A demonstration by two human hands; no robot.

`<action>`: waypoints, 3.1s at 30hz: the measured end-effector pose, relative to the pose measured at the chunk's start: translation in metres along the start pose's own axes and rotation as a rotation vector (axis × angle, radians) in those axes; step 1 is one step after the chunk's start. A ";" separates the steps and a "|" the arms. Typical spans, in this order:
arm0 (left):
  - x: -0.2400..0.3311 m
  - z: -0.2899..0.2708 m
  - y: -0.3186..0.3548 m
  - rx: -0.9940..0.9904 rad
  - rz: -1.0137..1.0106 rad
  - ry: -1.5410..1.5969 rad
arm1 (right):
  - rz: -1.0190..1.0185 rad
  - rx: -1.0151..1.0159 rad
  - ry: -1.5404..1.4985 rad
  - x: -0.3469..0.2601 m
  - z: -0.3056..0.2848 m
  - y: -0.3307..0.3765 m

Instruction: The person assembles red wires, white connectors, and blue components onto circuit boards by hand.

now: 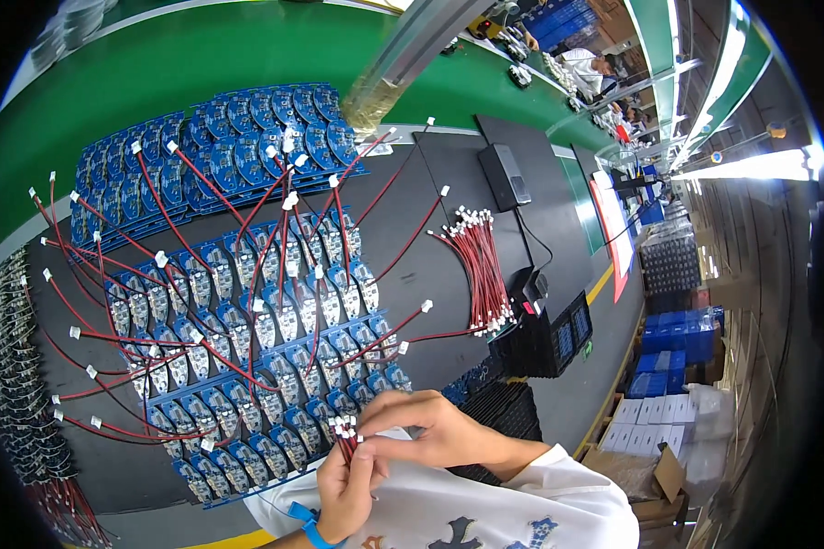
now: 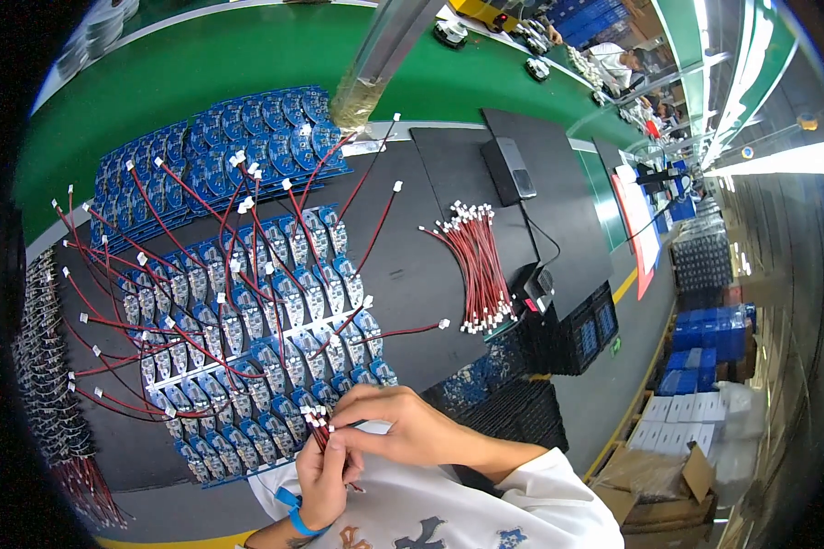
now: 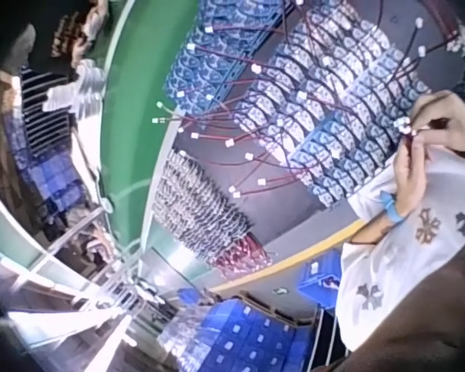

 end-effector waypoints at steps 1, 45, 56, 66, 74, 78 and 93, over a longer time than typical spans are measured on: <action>0.001 -0.001 0.000 -0.008 0.021 -0.005 | -0.030 0.055 -0.085 0.004 -0.001 0.001; 0.004 -0.017 0.000 0.119 0.117 0.229 | -0.168 -0.128 1.277 -0.019 -0.043 -0.046; 0.005 -0.019 0.000 0.143 0.098 0.183 | -0.012 -0.039 1.090 -0.016 -0.048 -0.059; 0.003 -0.023 -0.001 0.128 0.097 0.194 | -0.063 -0.231 1.127 -0.020 -0.043 -0.057; 0.005 -0.016 -0.001 0.126 0.099 0.203 | -0.192 -0.334 1.321 -0.017 -0.036 -0.052; 0.003 -0.012 -0.001 0.096 0.090 0.236 | -0.234 -0.394 1.398 -0.017 -0.030 -0.054; -0.009 0.013 0.024 -0.039 0.088 0.234 | -0.316 -0.349 0.161 -0.030 0.037 -0.037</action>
Point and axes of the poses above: each hand's wrist, its own y-axis away from the middle knuckle, its own z-axis out of the palm, x = y × z, the point moved 6 cm from there along -y, towards the middle knuckle, and after that the axes turned 11 degrees about -y, right-handed, at the moved point
